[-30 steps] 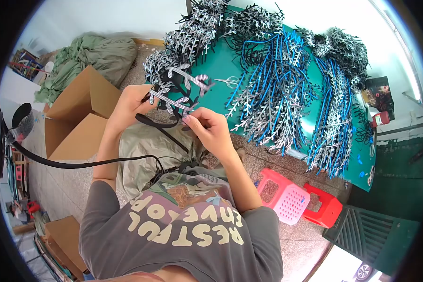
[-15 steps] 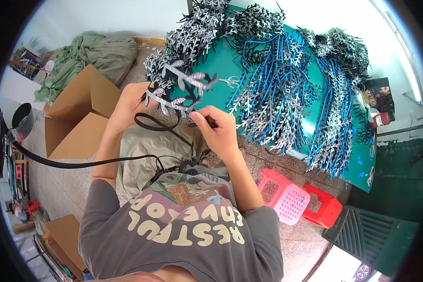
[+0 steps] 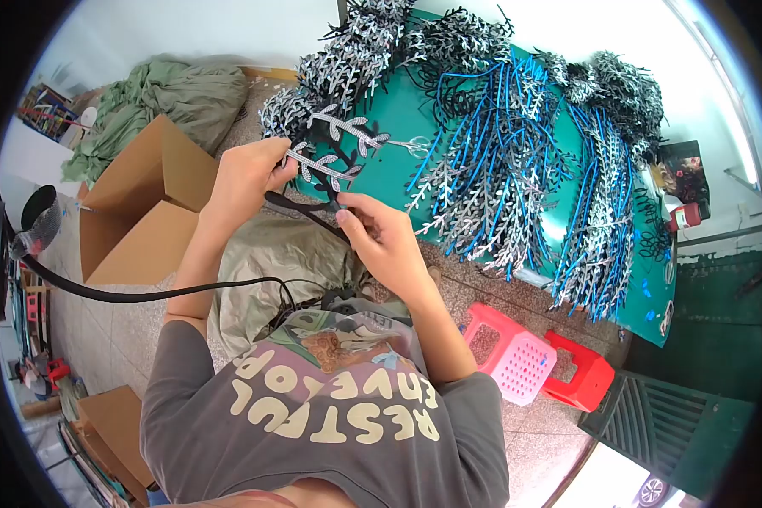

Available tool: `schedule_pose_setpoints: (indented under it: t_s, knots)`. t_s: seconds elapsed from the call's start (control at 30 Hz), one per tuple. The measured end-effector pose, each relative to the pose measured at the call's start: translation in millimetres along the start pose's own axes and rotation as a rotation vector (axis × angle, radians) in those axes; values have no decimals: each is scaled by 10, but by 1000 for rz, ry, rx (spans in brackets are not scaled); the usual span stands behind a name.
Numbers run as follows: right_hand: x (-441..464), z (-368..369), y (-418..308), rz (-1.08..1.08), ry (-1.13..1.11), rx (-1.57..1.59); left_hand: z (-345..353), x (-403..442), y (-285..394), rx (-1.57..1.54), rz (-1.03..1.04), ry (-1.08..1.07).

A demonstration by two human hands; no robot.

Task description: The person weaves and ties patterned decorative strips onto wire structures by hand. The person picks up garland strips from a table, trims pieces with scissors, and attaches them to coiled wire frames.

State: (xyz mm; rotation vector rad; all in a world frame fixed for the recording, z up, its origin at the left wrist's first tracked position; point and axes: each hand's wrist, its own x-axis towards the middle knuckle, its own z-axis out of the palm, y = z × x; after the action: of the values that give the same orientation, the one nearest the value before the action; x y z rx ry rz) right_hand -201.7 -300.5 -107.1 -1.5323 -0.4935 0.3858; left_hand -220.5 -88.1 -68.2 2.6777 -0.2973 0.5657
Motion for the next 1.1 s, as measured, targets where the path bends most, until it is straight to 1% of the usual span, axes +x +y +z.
schedule_pose_setpoints:
  t_s: [0.03, 0.13, 0.2, 0.23, 0.27, 0.37, 0.4, 0.47, 0.5, 0.57, 0.63, 0.67, 0.77, 0.87, 0.97, 1.1]
  knots:
    - [-10, -6, 7, 43, -16, 28, 7, 2, -1, 10, 4, 13]
    - [7, -40, 122, 6, -10, -13, -7, -6, 0, 31, 12, 39]
    - [48, -75, 139, -14, -11, -31, -88, 1, -14, -207, -109, -28]
    - [59, -116, 123, 14, -38, 15, -114, -6, -25, -325, -170, -63]
    - [62, -159, 105, 42, -63, 60, -112, -30, -50, -325, -169, -64]
    - [39, -211, 33, 73, -105, 123, -71, -113, -129, -617, -291, -100]
    - [39, -216, 11, 77, -124, 142, -70, -107, -126, -616, -292, -98]
    - [36, -223, 7, 81, -145, 161, -65, -88, -88, -496, -213, -40]
    - [32, -228, 26, 50, -151, 150, -66, -80, -69, -436, -173, -11]
    - [15, -233, 56, -12, -164, 130, -113, -60, -22, -383, -149, -33]
    - [2, -232, 34, -7, -163, 135, -153, -47, 15, -280, -100, -77]
    - [-4, -233, 13, -2, -162, 139, -146, -47, 20, -281, -101, -77]
    - [-14, -224, -30, 8, -153, 142, -111, -36, 10, -116, -34, -62]
    - [-34, -219, -37, 18, -139, 140, -122, -43, 58, -75, -10, -69]
    - [-36, -216, 5, -65, -137, 28, -118, -37, 105, -33, 8, -65]
    - [-32, -175, 7, -30, -110, -39, -69, -12, 139, 57, 43, -46]
